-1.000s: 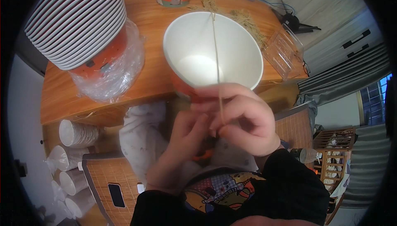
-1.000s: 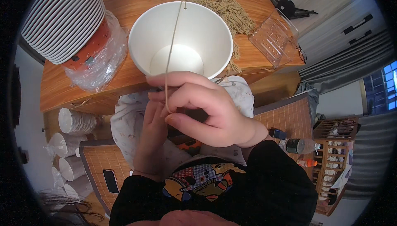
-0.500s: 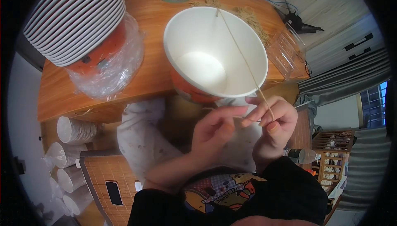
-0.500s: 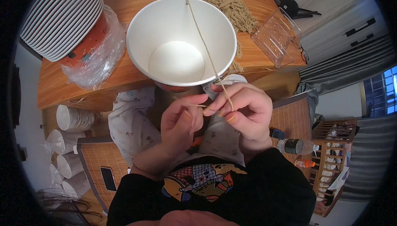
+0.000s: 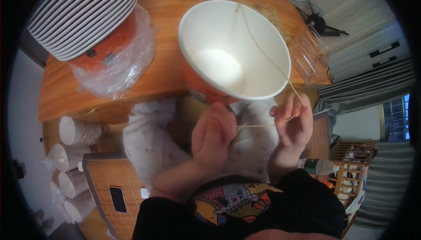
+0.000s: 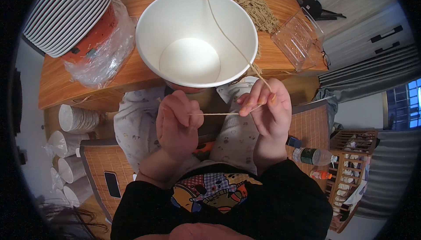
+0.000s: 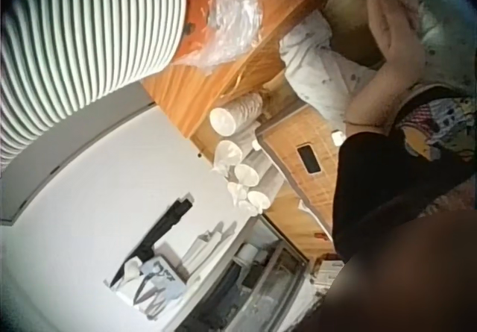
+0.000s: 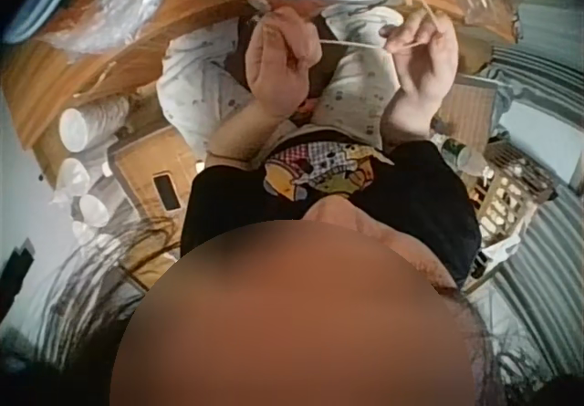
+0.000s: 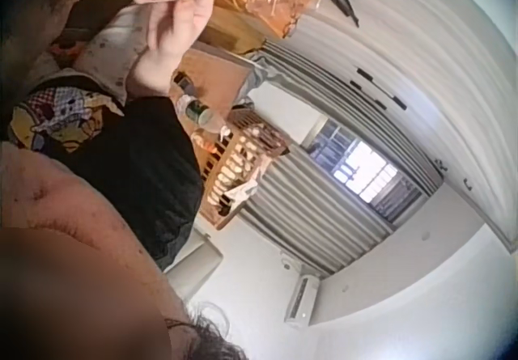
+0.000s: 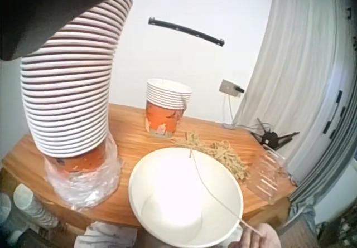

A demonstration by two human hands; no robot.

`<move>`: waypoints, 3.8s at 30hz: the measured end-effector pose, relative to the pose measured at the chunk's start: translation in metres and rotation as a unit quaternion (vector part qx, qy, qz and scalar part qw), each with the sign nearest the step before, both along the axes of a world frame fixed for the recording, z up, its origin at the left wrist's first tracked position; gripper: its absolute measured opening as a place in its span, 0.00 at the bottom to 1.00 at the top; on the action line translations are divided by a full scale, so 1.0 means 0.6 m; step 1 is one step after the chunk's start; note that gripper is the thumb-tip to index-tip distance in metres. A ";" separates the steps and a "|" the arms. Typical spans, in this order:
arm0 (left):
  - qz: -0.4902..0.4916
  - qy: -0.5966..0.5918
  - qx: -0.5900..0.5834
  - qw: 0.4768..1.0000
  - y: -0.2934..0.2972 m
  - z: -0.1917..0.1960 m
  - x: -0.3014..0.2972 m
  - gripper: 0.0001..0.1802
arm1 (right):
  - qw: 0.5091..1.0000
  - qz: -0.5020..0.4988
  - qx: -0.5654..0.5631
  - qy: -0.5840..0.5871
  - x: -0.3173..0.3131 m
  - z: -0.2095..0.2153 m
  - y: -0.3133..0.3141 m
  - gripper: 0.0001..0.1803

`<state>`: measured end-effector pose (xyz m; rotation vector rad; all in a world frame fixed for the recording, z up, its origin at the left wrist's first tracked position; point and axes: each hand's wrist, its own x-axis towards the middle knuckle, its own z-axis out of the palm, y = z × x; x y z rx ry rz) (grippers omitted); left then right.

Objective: The recorder is attaching thin rope or string handles to small decorative plastic buckets.

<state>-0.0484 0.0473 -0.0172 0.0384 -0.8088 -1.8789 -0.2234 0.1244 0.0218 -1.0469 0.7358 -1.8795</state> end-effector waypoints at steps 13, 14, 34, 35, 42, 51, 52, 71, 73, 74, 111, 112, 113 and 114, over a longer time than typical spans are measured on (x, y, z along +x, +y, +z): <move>-0.130 -0.107 -0.182 0.969 -0.027 0.012 0.025 0.33 | 0.949 -0.127 -0.137 0.254 0.078 -0.002 -0.003 0.23; -0.151 -0.102 -0.175 0.968 -0.027 0.014 0.025 0.32 | 0.967 -0.077 -0.094 0.223 0.086 0.002 0.000 0.22; -0.135 -0.219 -0.328 0.909 -0.062 0.057 0.072 0.07 | 0.972 -0.079 -0.078 0.206 0.101 0.020 -0.018 0.33; -0.115 -0.223 -0.340 0.906 -0.061 0.058 0.072 0.06 | 0.974 -0.084 -0.077 0.196 0.102 0.020 -0.018 0.33; 0.084 -0.241 -0.358 0.898 -0.056 0.044 0.060 0.02 | 0.956 -0.165 -0.105 0.217 0.102 0.018 -0.024 0.39; 0.246 -0.271 -0.306 0.879 -0.051 0.026 0.029 0.03 | 0.945 -0.197 -0.119 0.231 0.090 0.015 -0.022 0.20; 0.251 -0.271 -0.301 0.879 -0.050 0.026 0.027 0.03 | 0.944 -0.201 -0.120 0.235 0.091 0.014 -0.022 0.18; 0.289 -0.323 -0.291 0.853 -0.044 0.034 0.023 0.02 | 0.909 -0.254 -0.203 0.261 0.085 0.015 -0.029 0.15; 0.290 -0.323 -0.289 0.853 -0.043 0.035 0.023 0.02 | 0.906 -0.256 -0.204 0.268 0.084 0.014 -0.028 0.15; 0.291 -0.326 -0.292 0.851 -0.043 0.035 0.023 0.02 | 0.903 -0.263 -0.202 0.273 0.085 0.014 -0.026 0.15; 0.307 -0.344 -0.269 0.846 -0.043 0.048 0.022 0.03 | 0.760 -0.268 -0.021 0.592 0.100 0.109 -0.074 0.14; 0.304 -0.354 -0.271 0.842 -0.044 0.048 0.029 0.04 | 0.779 -0.277 -0.046 0.561 0.099 0.101 -0.073 0.14; 0.294 -0.339 -0.275 0.850 -0.046 0.048 0.036 0.04 | 0.796 -0.287 -0.069 0.529 0.100 0.093 -0.072 0.14; 0.277 -0.330 -0.272 0.861 -0.050 0.048 0.043 0.05 | 0.810 -0.298 -0.079 0.498 0.101 0.086 -0.067 0.14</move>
